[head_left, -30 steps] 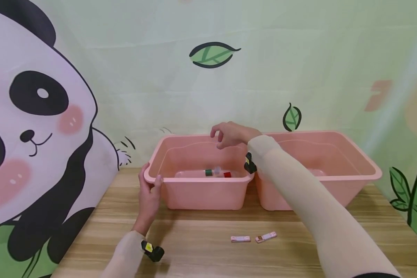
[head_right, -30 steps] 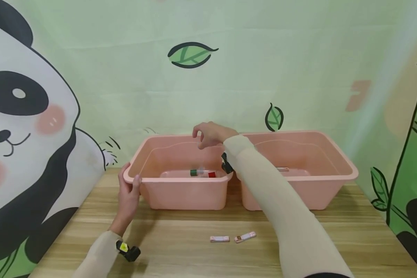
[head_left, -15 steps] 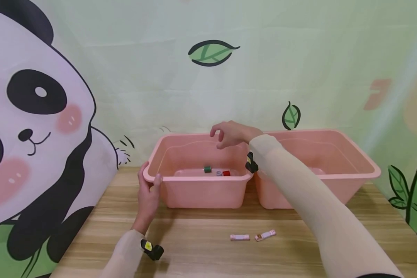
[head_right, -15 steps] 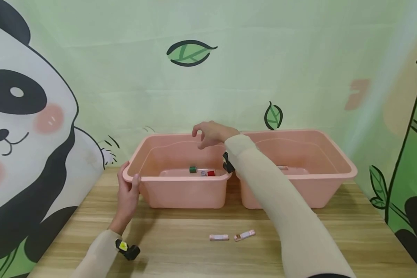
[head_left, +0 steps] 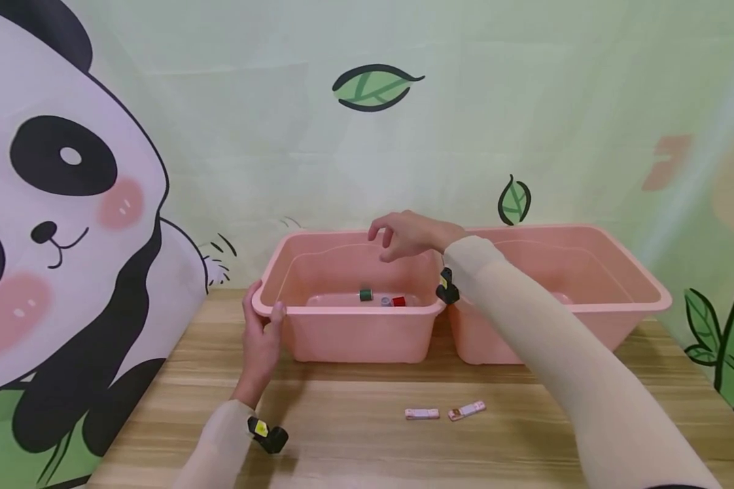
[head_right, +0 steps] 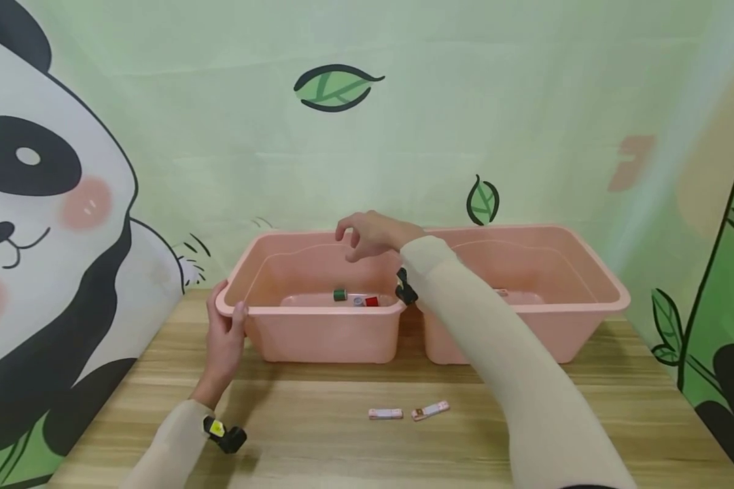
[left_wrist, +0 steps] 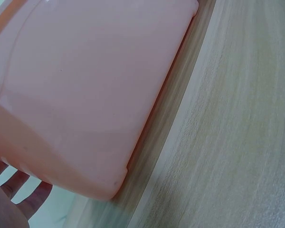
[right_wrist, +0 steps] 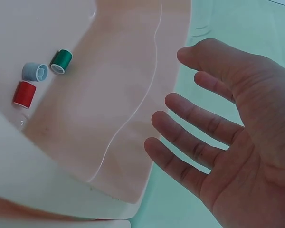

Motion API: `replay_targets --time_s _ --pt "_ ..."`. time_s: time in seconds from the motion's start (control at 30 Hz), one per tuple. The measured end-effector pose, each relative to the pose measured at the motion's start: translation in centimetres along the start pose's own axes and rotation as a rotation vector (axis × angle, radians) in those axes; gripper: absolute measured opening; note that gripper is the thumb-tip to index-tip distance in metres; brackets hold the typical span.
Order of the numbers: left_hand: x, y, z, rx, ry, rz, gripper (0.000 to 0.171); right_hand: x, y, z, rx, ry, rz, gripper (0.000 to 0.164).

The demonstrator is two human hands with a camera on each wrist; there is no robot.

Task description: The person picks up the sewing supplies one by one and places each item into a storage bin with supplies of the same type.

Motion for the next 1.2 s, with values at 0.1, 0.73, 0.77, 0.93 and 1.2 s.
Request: replay_targets --time_s 0.1,0.73,0.77,0.93,1.2 --pt "-0.1 0.0 0.2 0.005 -0.001 0.001 0.065 0.3 0.2 0.2 0.004 0.006 -0.001 0.047" --pt "-0.9 0.3 2.7 -0.007 -0.042 -0.039 0.059 3.0 1.3 0.9 0.039 0.123 -0.026 0.046" --pt "-1.0 0.3 2.7 -0.007 -0.045 -0.037 0.06 3.3 1.4 1.0 0.044 0.131 -0.026 0.045" --pt "-1.1 0.2 2.8 -0.006 -0.051 -0.034 0.06 4.3 1.7 0.9 0.058 0.137 -0.017 0.044" --pt "-0.9 0.1 2.8 0.002 -0.022 -0.019 0.062 6.1 1.8 0.6 0.09 0.149 -0.006 0.047"
Point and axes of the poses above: each hand's wrist, its own x-axis away from the middle knuckle, its own y-axis out of the back of the hand, z = x × y, the point moved 9 cm from there along -x, towards the middle knuckle, and after that the axes turned 5 degrees about -y, right-handed, at the moved point
